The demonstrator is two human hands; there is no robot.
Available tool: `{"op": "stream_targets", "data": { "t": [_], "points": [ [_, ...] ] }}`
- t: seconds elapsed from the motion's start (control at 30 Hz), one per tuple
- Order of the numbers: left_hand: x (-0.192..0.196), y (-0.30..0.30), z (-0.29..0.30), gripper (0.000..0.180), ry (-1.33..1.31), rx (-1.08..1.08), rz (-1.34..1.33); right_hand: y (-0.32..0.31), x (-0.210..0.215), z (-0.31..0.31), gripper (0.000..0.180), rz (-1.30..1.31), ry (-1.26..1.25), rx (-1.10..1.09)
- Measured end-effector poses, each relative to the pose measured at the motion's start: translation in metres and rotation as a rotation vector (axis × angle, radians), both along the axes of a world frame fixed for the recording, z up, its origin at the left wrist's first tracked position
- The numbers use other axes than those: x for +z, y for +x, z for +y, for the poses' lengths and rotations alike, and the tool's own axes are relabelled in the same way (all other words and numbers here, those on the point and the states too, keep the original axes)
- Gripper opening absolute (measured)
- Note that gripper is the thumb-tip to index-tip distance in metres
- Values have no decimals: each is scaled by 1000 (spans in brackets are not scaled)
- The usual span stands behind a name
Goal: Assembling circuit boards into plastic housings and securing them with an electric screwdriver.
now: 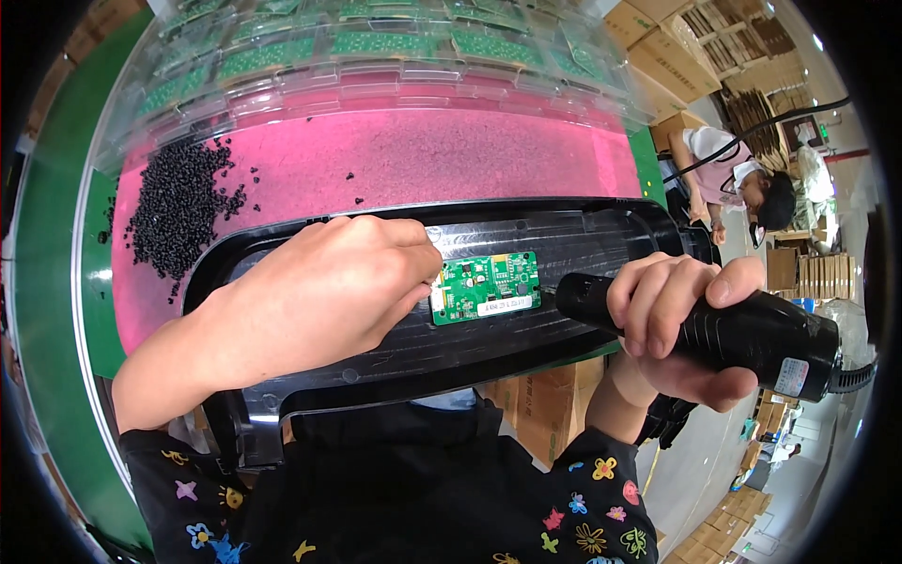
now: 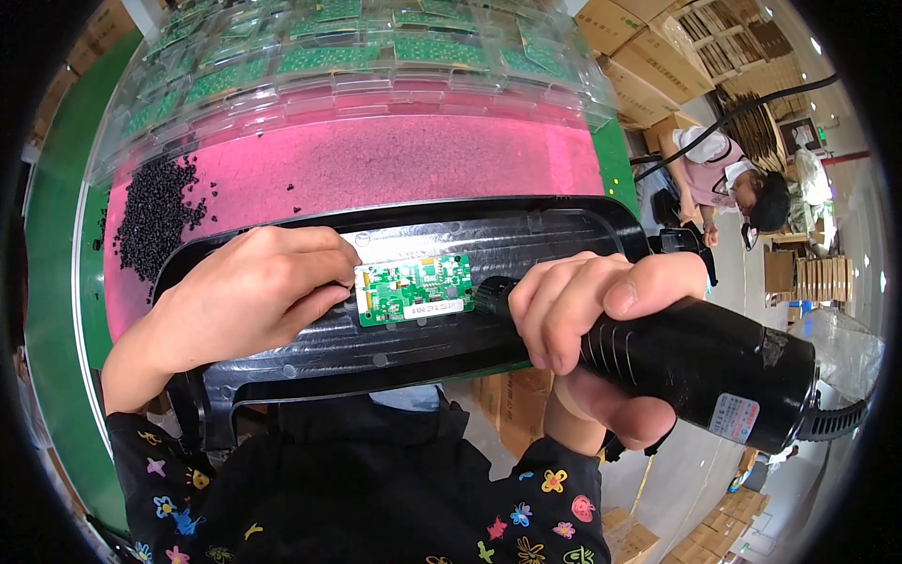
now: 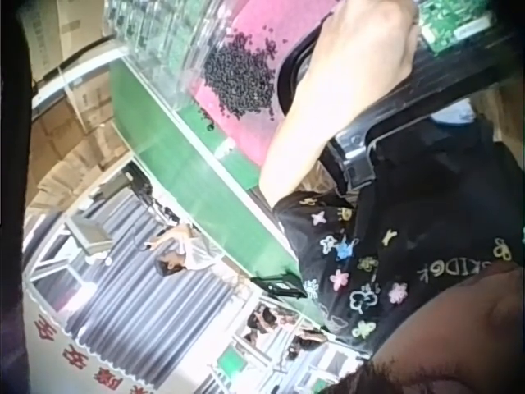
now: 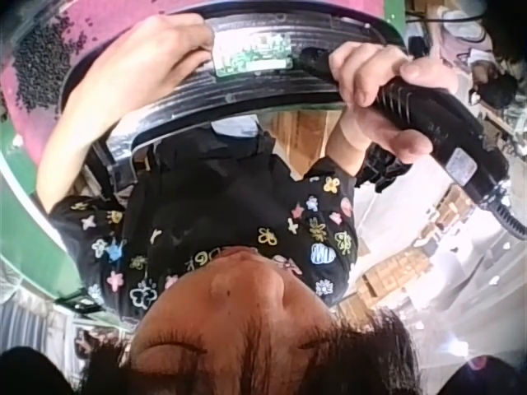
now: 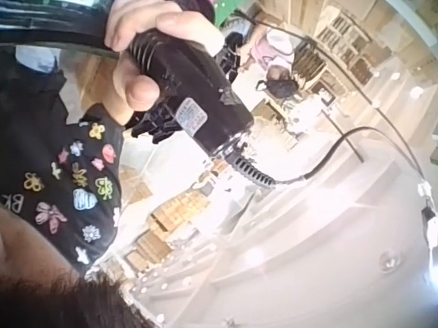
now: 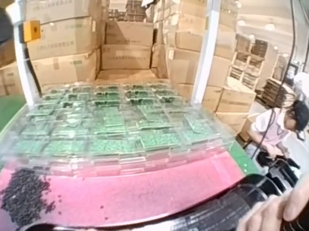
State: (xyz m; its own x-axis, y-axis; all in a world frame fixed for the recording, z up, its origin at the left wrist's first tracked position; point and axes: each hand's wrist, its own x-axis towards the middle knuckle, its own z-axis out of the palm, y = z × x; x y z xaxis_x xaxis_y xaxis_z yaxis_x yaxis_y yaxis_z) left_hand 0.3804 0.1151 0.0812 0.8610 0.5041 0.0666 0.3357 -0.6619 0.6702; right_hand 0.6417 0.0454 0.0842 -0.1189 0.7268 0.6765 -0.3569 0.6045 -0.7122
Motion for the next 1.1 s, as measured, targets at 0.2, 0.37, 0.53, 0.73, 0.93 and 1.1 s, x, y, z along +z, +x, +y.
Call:
{"op": "stream_targets", "data": {
  "t": [0.2,0.37,0.53,0.73,0.93,1.1],
  "points": [
    [0,0,-1,11,9,-2,3,-2,0,-2,68,10,-4,-4],
    [0,0,-2,9,-14,4,19,-2,-1,1,69,24,-24,-6],
    [-1,0,-3,8,-15,-1,-18,-2,0,11,60,-49,-81,24],
    [-2,-1,-3,8,-14,-1,-19,-3,-2,15,58,-43,-169,18],
    [-3,-2,-1,11,81,22,13,-8,1,9,63,-77,-166,-16],
    [0,1,1,12,153,-23,-166,-25,29,2,56,14,48,26]
  ]
}}
